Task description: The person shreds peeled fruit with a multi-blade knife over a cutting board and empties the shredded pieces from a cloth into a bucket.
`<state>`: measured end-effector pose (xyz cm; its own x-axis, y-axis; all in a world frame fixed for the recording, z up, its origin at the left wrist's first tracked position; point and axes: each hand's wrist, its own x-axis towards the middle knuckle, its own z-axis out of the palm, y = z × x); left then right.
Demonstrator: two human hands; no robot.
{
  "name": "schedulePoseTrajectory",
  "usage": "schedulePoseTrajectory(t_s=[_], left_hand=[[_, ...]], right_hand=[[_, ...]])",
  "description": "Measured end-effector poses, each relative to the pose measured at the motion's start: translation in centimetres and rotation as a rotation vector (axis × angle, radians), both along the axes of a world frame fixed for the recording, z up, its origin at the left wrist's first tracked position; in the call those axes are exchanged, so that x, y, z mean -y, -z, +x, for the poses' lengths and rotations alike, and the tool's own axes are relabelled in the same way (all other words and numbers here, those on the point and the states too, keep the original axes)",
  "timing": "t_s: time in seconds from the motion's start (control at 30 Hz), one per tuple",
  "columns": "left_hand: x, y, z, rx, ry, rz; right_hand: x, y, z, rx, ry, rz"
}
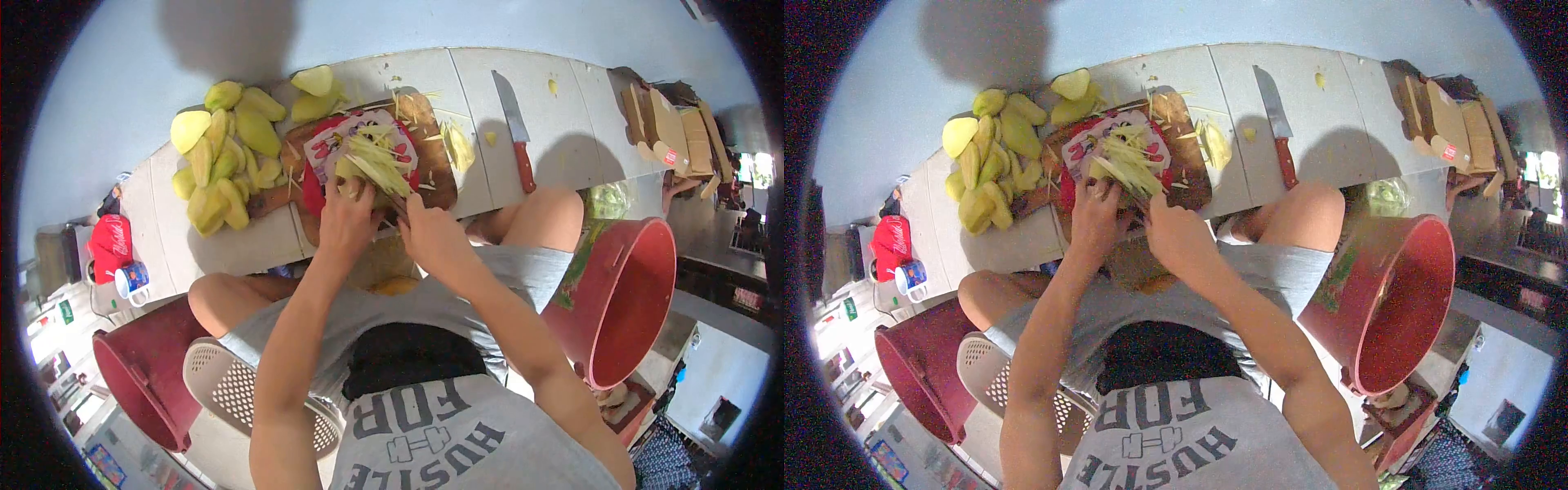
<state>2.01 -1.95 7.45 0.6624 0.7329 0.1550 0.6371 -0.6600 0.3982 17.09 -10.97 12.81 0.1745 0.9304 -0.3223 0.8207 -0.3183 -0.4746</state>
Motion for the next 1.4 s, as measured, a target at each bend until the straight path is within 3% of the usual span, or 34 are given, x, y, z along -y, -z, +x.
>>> schedulePoseTrajectory(t_s=[0.1,0.23,0.4,0.63,0.8,0.87,0.93,1.1,1.17,1.27,1.4], left_hand=[[-0.2,1.5,0.0,-0.028,0.015,0.085],[-0.9,0.5,0.1,0.002,-0.001,0.054],[-0.2,0.3,0.1,0.034,0.025,0.067],[-1.0,0.4,0.2,-0.065,0.020,0.045],[-0.2,1.3,-0.3,0.060,0.020,0.138],[0.1,1.0,-0.5,0.027,0.001,0.070],[-0.4,0.5,0.0,0.013,-0.020,0.031],[0.0,1.7,-0.6,0.041,-0.003,0.106],[0.3,1.1,-0.8,0.051,0.010,0.064],[-0.7,1.3,-0.3,0.085,0.013,0.065],[-0.1,1.5,-0.9,0.092,0.046,0.092]], right_hand=[[-0.1,-2.7,-0.8,-0.025,0.014,0.053],[-1.0,-0.4,-0.1,-0.047,0.045,0.057],[-0.3,-3.1,-1.0,0.020,0.006,-0.069],[-1.1,0.6,-0.4,0.014,0.042,0.070],[-0.3,-4.4,-1.4,-0.046,0.042,-0.080],[-0.2,0.5,-1.0,-0.039,0.037,-0.020],[-1.3,0.3,-0.8,-0.013,0.028,0.070],[-0.6,-3.7,-1.7,0.014,0.026,-0.053],[-0.3,0.4,-1.7,-0.014,0.031,-0.029],[-1.3,0.7,-1.1,-0.008,0.026,0.045],[-0.6,-3.0,-1.8,-0.002,0.017,-0.033]])
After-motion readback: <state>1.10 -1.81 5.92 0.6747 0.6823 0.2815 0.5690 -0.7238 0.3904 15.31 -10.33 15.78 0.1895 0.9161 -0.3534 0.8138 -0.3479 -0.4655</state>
